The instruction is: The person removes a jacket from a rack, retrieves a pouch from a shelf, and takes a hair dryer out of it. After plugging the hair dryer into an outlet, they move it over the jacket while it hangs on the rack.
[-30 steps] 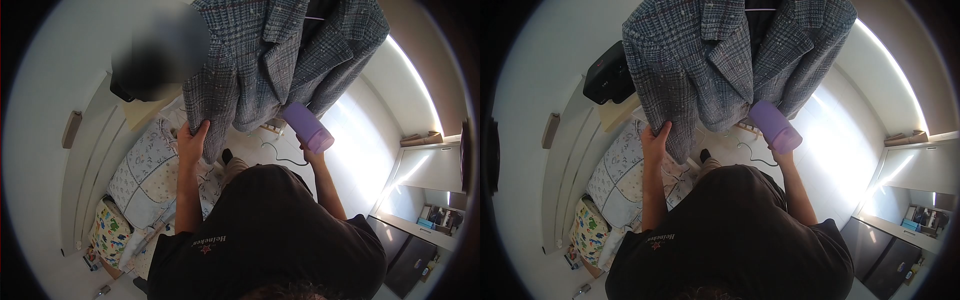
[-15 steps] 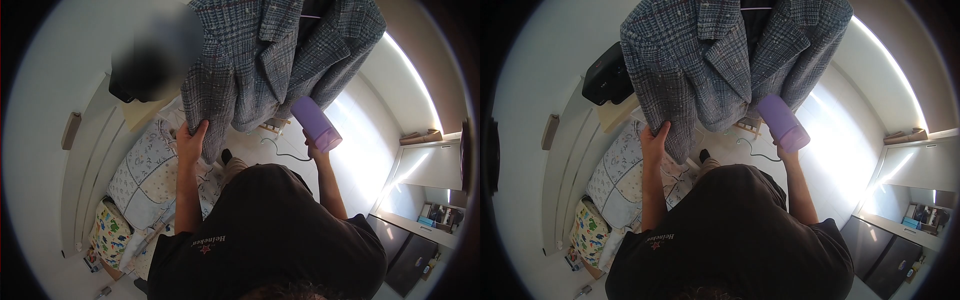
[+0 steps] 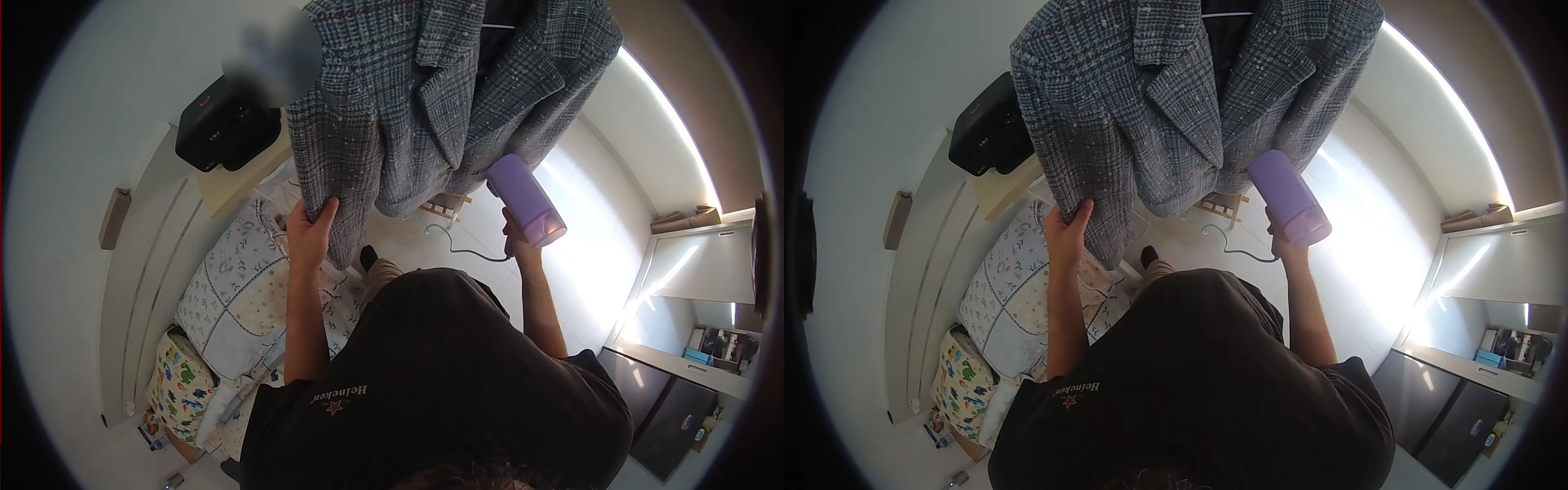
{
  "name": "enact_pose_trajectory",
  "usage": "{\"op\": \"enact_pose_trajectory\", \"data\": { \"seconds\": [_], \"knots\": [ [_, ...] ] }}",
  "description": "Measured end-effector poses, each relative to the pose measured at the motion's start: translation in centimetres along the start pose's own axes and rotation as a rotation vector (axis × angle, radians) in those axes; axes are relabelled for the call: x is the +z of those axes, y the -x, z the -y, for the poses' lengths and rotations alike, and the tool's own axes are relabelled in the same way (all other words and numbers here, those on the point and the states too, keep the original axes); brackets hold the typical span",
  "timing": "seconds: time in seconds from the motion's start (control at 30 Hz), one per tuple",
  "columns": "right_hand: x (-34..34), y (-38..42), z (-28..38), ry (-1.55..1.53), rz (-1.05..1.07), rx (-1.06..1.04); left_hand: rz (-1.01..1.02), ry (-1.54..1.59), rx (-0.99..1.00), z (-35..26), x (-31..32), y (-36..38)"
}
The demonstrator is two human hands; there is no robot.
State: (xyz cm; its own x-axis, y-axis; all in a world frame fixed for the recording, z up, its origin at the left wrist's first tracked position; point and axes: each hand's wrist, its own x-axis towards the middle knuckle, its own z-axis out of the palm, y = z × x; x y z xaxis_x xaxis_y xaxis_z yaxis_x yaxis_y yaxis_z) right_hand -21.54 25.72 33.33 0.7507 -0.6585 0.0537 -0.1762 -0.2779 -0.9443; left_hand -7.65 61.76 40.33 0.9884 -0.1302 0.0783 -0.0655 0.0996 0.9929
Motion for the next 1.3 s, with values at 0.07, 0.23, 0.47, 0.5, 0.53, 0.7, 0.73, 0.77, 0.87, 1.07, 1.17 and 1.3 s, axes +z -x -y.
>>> {"op": "enact_pose_trajectory", "data": {
  "seconds": [0.07,0.23,0.47,0.5,0.53,0.7,0.73,0.77,0.87,1.07,1.17,1.3],
  "knots": [
    [0.2,0.4,-0.1,-0.014,-0.001,0.017,-0.001,0.003,-0.002,-0.1,0.1,0.1],
    [0.6,1.1,-0.8,-0.011,0.005,0.074,0.007,-0.009,0.008,-0.1,0.1,0.1],
    [0.9,1.5,-0.7,0.029,0.049,0.068,0.024,0.022,0.008,-0.1,0.1,0.1],
    [0.9,1.5,-0.7,0.075,0.072,0.068,0.016,0.007,0.006,0.0,0.0,0.0],
    [1.0,1.5,-0.6,0.075,0.072,0.068,0.008,-0.007,0.003,0.1,0.0,0.0],
    [1.4,1.4,-0.7,0.015,0.090,0.050,0.011,-0.015,0.009,-0.1,0.1,0.0],
    [1.4,1.3,-0.9,0.016,0.091,0.049,0.015,-0.013,0.007,-0.1,0.1,0.0],
    [1.4,1.3,-1.2,0.028,0.102,0.029,0.014,-0.012,0.007,0.0,0.0,0.0],
    [1.7,1.4,-1.0,0.038,0.115,0.005,0.022,0.000,0.007,0.3,-0.2,0.0],
    [2.2,1.5,-2.8,0.069,0.181,-0.071,0.023,0.014,0.009,0.3,-0.2,0.1],
    [2.6,1.6,-4.3,0.115,0.228,-0.171,0.025,-0.002,0.011,0.1,-0.1,0.1],
    [2.7,1.9,-5.5,0.376,0.357,-0.409,0.013,-0.011,0.010,-0.1,0.1,0.2]
  ]
}}
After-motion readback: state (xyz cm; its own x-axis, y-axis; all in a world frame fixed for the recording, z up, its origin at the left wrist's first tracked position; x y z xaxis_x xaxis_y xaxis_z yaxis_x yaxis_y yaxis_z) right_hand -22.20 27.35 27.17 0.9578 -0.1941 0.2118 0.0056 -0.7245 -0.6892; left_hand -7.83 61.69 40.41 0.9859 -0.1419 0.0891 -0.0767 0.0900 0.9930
